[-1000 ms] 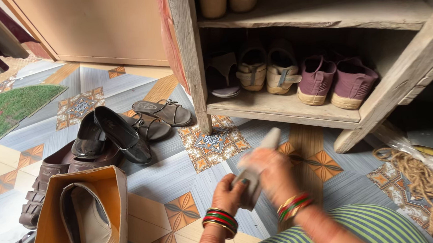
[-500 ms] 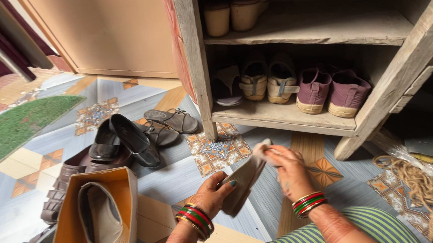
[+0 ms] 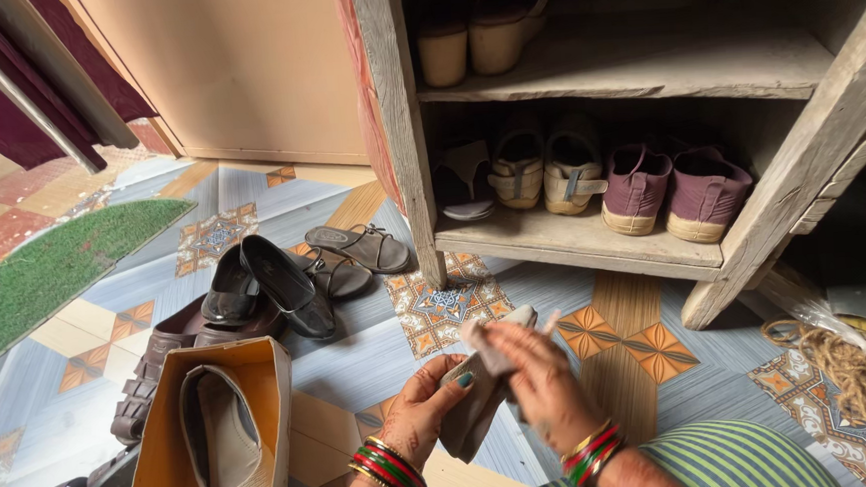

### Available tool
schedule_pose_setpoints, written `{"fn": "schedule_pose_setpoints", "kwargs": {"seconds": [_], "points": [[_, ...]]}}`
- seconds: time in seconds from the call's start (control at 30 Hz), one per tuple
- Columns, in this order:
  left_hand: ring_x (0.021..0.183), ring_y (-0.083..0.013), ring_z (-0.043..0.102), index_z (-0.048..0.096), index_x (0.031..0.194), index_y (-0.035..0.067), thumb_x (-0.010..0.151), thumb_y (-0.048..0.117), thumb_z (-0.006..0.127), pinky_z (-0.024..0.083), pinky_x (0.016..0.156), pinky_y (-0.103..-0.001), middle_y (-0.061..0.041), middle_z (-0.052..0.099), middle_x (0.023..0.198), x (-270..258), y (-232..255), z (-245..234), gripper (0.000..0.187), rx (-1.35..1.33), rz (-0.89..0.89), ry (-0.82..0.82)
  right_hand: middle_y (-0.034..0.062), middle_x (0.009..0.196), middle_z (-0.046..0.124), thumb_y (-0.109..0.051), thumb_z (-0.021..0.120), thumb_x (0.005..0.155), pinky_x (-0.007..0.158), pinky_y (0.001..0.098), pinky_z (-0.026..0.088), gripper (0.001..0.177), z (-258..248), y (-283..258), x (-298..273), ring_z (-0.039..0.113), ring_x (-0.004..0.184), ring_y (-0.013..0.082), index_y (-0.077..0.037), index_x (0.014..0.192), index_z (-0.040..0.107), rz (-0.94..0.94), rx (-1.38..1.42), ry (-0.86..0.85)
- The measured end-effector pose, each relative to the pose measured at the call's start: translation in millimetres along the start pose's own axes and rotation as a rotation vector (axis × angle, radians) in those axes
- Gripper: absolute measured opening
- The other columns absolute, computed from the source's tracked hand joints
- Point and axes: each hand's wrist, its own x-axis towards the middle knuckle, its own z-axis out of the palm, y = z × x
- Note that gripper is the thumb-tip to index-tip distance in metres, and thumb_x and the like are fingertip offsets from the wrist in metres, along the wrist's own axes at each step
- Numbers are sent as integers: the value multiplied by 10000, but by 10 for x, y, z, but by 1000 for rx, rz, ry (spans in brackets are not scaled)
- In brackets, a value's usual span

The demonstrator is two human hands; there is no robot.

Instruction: The person sits on the floor and wipes a beige slip-on shoe with a cloth. They clean the exterior and interior surfaces, then place the shoe on a wooden shelf. They repeat the process with a second shoe.

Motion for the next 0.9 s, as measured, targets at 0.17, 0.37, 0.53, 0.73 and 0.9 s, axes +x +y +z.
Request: {"fn": "schedule_pose_setpoints", "kwargs": {"seconds": [0.17,0.37,0.53,0.73,0.9], "points": [[996,-108,665,679,1200,45,926,167,701,518,924,-270,-36,741,1056,-45,50,93,301,39,-1,24,125,1344,647,41,551,866,1009,333,552,439,-51,487,-21,670,1202,239,0,1295,633,384,108,139],[928,-117,656,686,1218,38,922,194,719,522,844,-277,-50,737,1041,-58,77,135,336,100,24,171,127,1317,665,-6,606,903,1045,356,525,371,-36,48,20,656,1217,259,-16,1268,668,190,63,69],[966,-124,683,657,1268,56,897,190,695,548,869,-270,-57,761,1088,-70,40,120,395,86,23,160,151,1345,634,34,584,780,1143,425,420,519,-80,-294,-55,580,1299,323,-3,1292,660,-145,-42,37],[982,-123,669,650,1260,6,922,176,711,534,879,-266,-65,748,1095,98,-284,2,383,49,1,101,152,1389,612,44,587,826,1115,392,448,492,-106,-16,-129,591,1298,322,12,1316,617,151,96,0],[871,-136,647,687,1195,-3,956,199,703,520,782,-287,-86,727,986,82,-456,-132,313,121,-29,116,144,1422,617,44,615,799,1147,414,409,525,-47,-85,-138,576,1326,333,-16,1319,649,-50,-50,-75]]}}
